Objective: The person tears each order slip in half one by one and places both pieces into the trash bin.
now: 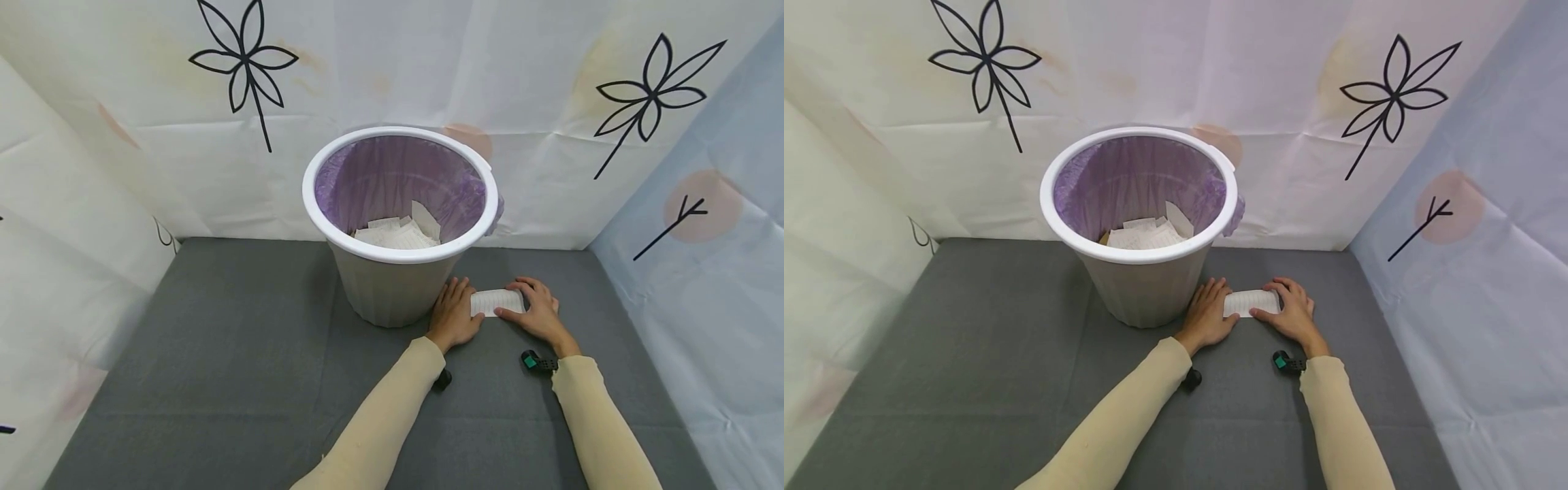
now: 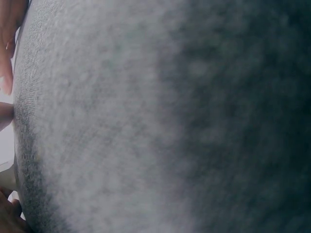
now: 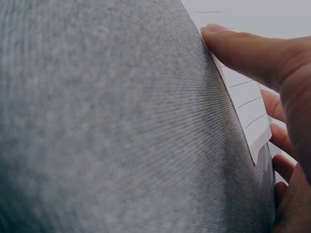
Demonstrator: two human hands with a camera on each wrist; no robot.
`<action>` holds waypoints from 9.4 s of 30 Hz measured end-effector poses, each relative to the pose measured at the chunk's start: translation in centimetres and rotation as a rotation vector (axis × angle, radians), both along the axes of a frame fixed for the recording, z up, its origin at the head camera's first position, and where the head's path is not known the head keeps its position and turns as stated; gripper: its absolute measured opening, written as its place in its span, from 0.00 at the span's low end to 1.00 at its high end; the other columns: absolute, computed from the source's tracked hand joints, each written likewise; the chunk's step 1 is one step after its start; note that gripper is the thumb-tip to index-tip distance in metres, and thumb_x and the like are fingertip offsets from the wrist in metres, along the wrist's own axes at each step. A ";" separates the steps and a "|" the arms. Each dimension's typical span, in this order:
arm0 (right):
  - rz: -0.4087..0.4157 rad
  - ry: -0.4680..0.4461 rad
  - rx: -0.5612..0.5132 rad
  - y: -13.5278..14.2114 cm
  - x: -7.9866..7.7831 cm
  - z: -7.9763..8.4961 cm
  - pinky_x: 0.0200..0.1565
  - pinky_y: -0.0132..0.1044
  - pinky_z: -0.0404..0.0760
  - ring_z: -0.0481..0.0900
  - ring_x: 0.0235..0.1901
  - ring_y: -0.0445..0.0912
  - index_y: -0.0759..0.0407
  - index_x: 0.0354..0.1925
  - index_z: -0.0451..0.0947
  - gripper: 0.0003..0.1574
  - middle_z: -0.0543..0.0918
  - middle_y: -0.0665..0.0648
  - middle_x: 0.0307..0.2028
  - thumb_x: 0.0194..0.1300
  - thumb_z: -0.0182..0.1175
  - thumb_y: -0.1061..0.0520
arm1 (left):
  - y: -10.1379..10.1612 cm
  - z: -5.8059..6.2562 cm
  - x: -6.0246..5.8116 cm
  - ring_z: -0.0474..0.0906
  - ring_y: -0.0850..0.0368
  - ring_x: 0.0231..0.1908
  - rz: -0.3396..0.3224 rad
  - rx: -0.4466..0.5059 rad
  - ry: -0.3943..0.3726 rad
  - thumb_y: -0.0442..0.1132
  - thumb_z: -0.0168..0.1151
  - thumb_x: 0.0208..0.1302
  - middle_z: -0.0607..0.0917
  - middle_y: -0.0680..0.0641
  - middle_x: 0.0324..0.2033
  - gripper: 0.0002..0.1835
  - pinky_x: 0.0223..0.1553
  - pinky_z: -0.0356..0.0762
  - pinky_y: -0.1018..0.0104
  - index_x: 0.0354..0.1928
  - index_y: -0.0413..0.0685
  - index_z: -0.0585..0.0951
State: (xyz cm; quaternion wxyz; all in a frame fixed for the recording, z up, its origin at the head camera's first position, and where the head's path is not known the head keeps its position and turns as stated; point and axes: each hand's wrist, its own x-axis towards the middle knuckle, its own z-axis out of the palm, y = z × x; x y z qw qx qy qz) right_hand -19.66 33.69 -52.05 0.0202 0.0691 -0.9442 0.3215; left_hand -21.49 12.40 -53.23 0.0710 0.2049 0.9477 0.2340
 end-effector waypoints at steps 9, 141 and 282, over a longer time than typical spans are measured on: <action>-0.005 -0.019 -0.038 0.0 -0.1 0.3 0.60 0.68 0.47 0.50 0.70 0.71 0.65 0.50 0.76 0.30 0.62 0.70 0.71 0.58 0.74 0.48 | -0.1 0.1 0.0 0.45 0.53 0.78 0.012 0.006 0.004 0.55 0.60 0.71 0.59 0.50 0.77 0.29 0.76 0.37 0.60 0.70 0.57 0.68; 0.254 0.172 -0.875 -17.7 6.9 15.0 0.24 0.32 0.81 0.84 0.23 0.43 0.77 0.36 0.83 0.03 0.87 0.56 0.28 0.63 0.65 0.74 | -20.7 17.1 8.4 0.88 0.53 0.30 0.059 1.128 -0.170 0.29 0.67 0.64 0.89 0.39 0.34 0.10 0.31 0.85 0.62 0.44 0.27 0.84; 0.168 0.579 -0.837 -13.4 1.1 27.9 0.32 0.28 0.81 0.82 0.31 0.47 0.75 0.35 0.87 0.06 0.88 0.58 0.31 0.57 0.72 0.71 | -26.7 29.6 3.9 0.84 0.56 0.22 0.287 1.198 0.248 0.34 0.75 0.59 0.87 0.42 0.29 0.09 0.24 0.82 0.69 0.36 0.34 0.89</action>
